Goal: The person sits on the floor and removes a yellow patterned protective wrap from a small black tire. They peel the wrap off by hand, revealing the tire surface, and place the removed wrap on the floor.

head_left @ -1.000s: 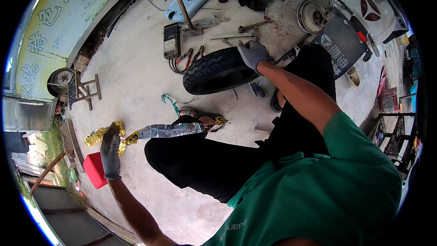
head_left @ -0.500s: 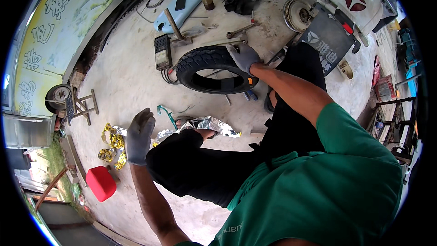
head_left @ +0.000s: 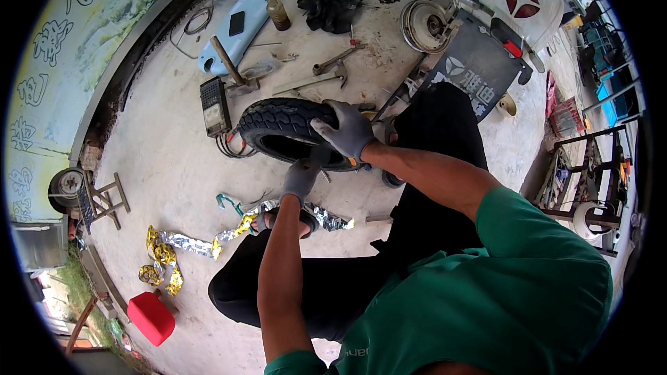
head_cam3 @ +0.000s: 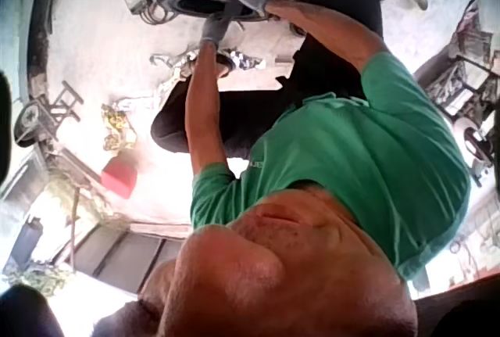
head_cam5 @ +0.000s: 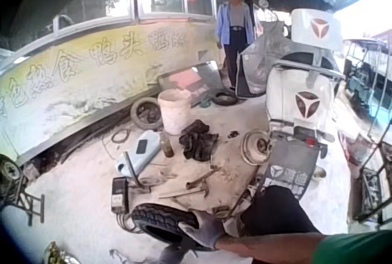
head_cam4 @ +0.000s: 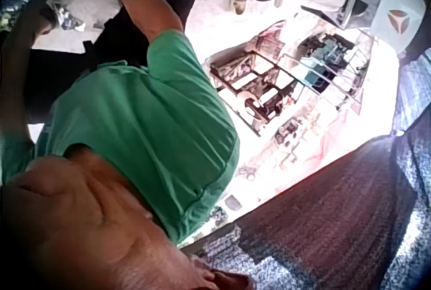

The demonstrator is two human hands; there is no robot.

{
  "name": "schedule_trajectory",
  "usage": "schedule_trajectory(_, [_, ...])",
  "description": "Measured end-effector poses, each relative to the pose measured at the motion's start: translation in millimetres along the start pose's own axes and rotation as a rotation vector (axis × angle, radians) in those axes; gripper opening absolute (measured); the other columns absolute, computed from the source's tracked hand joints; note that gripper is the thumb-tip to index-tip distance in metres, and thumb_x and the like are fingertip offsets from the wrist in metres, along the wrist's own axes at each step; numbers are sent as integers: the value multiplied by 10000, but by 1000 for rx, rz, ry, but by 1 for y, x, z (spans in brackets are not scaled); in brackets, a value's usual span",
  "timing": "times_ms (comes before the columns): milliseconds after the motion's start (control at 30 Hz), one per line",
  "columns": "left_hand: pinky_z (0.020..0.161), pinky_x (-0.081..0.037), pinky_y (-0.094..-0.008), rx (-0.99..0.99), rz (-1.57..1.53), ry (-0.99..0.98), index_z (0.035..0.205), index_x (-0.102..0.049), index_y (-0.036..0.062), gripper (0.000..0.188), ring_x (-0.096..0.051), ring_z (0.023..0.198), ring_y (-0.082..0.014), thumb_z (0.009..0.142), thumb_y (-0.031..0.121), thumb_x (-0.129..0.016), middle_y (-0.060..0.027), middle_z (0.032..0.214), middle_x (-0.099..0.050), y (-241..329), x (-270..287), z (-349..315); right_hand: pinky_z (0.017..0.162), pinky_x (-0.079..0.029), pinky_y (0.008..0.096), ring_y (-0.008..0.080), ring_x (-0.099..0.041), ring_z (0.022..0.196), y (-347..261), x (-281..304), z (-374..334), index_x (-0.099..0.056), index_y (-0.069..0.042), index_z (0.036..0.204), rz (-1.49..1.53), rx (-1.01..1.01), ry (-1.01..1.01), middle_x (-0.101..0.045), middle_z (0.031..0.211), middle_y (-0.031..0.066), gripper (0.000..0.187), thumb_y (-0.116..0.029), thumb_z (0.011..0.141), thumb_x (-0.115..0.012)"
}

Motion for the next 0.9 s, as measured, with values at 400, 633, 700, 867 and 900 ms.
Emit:
schedule_trajectory(400, [938,-482,-447,32,256,111,1306,-539,51,727,-589,1124,-362,759,495,-716,-211,1235,-610,-39,-95,91,941,-464,429,363,-589,1082,-11,9,-7,-557,-14,1264,53,9,-111,-607,1162,199,691,-461,769,-738])
schedule_trajectory(633, [919,-488,-410,55,288,111,1317,-516,41,674,-593,1090,-313,801,434,-698,-184,1222,-610,-39,-108,96,935,-458,439,371,-584,1070,-11,7,0,-554,-28,1271,46,21,-117,-609,1151,196,695,-472,765,-728])
schedule_trajectory(700, [913,-490,-400,54,281,119,1320,-509,38,659,-594,1081,-299,813,416,-693,-176,1219,-610,-39,-104,99,949,-457,432,370,-578,1095,-12,7,2,-533,-44,1315,58,24,-154,-603,1185,189,736,-480,757,-732])
schedule_trajectory(867, [900,-494,-374,29,246,111,1329,-492,31,622,-597,1056,-265,843,372,-681,-156,1210,-609,-39,-103,101,914,-468,439,370,-589,1052,-14,7,6,-546,-42,1288,49,30,-151,-611,1135,187,718,-478,749,-736])
schedule_trajectory(900, [897,-495,-369,13,228,112,1330,-489,30,615,-597,1051,-258,849,363,-678,-152,1208,-609,-35,-106,104,911,-469,439,370,-591,1047,-13,10,10,-549,-43,1284,40,29,-156,-613,1129,187,714,-478,750,-735])
Point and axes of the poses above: each hand's wrist, its own z-axis towards the middle knuckle, its own x-axis out of the back of the hand, y = z × x, the point moved 4 cm from there along z, towards the middle knuckle
